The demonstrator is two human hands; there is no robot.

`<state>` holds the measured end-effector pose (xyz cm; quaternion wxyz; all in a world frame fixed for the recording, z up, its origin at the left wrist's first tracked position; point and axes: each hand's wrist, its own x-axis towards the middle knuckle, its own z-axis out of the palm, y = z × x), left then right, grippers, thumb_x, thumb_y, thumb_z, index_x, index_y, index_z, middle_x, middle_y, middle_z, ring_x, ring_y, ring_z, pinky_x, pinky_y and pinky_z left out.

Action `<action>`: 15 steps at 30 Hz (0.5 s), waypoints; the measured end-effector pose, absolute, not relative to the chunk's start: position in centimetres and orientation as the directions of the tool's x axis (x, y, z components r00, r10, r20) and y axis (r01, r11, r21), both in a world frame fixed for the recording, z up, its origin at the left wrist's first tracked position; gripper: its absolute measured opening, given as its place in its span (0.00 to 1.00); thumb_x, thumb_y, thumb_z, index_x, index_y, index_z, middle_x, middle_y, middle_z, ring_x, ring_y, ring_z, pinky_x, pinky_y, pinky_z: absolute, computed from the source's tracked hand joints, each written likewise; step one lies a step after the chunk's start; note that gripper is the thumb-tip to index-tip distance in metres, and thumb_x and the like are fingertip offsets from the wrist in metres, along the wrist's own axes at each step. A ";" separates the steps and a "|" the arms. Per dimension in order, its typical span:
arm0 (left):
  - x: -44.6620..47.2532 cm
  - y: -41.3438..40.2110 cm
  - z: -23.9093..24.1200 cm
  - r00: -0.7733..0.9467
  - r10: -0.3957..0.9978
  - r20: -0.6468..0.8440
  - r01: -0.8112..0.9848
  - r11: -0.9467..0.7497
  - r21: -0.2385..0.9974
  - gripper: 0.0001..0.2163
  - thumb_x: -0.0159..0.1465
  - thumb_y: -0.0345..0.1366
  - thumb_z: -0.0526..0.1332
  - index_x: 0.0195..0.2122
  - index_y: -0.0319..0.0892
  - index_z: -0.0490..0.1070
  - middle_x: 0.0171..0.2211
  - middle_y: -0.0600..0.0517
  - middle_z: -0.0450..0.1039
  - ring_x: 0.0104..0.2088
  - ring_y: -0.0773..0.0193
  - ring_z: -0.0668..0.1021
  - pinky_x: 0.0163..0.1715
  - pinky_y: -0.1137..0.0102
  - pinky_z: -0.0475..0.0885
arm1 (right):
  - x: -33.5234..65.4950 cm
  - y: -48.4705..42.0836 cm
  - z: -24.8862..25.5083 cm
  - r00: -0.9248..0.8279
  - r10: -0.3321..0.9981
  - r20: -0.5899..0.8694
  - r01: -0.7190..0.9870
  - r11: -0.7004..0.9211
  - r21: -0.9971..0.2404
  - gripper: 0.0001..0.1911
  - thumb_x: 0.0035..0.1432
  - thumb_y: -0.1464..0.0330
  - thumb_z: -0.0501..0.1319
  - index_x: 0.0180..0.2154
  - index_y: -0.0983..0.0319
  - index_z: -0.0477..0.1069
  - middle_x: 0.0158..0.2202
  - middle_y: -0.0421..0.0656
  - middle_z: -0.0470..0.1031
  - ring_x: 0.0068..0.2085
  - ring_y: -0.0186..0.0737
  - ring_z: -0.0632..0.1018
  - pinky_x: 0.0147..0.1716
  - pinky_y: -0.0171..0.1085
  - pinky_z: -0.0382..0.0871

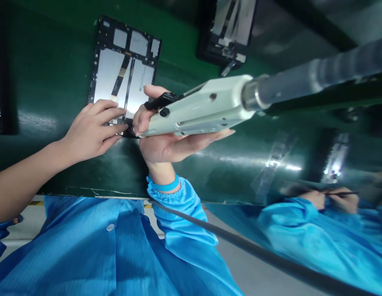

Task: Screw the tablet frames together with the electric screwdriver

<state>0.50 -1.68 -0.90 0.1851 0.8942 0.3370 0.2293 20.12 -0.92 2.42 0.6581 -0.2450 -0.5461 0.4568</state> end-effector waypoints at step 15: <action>0.6 -1.8 -0.7 0.666 0.693 0.277 0.539 -0.703 0.464 0.11 0.74 0.36 0.61 0.53 0.44 0.81 0.64 0.45 0.73 0.66 0.41 0.71 0.62 0.47 0.71 | 18.3 -2.5 2.3 0.124 0.931 0.343 -0.193 0.362 -0.912 0.45 0.61 0.24 0.41 0.38 0.52 0.77 0.19 0.36 0.55 0.18 0.36 0.59 0.20 0.38 0.57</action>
